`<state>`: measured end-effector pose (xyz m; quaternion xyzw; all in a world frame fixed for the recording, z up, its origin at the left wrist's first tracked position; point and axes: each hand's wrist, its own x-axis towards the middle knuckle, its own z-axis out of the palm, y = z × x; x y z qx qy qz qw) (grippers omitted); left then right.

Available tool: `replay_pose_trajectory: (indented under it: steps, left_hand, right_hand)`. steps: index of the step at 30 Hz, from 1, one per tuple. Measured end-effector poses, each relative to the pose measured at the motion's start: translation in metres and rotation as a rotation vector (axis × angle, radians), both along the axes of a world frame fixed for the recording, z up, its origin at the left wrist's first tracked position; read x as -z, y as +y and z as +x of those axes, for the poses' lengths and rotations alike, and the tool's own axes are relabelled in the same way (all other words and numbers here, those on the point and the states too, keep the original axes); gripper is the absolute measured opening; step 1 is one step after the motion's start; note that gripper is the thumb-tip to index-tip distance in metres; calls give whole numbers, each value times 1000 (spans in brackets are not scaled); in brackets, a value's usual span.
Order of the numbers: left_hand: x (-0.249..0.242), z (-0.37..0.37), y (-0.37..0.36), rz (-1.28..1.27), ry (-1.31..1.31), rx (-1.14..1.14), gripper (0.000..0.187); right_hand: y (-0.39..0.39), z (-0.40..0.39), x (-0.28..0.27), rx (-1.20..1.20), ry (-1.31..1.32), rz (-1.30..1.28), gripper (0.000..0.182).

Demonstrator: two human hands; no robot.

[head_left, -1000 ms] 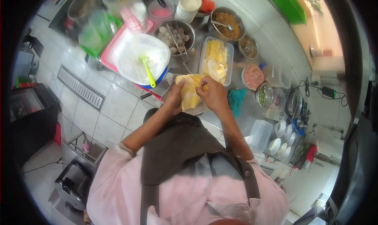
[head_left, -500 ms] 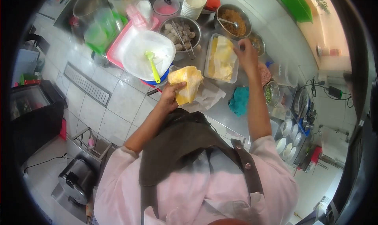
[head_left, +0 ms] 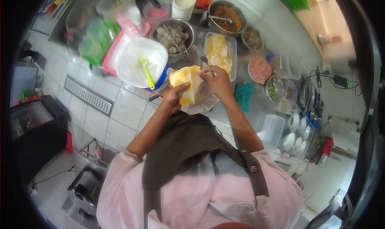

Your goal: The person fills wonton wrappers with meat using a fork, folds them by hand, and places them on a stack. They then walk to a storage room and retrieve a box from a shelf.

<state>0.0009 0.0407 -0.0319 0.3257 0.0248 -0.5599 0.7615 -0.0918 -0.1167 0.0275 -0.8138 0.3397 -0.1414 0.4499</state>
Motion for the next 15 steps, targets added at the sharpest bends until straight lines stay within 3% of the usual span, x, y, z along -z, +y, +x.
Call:
replay_pose_trajectory:
  steps: [3, 10, 12, 15]
  left_hand:
    - [-5, -3, -5, -21, 75, -9, 41]
    - [-2, -10, -8, -19, 108, -31, 39]
    - [0, -8, -5, -176, 255, -12, 54]
    - [-12, -7, 1, -262, 327, 33, 66]
  right_hand:
    - [1, -3, -10, -26, -119, -221, 19]
    - [31, 4, -38, -4, -14, -213, 18]
    - [40, 9, -47, -137, 100, 210, 20]
    - [39, 9, -57, -208, 4, 428, 25]
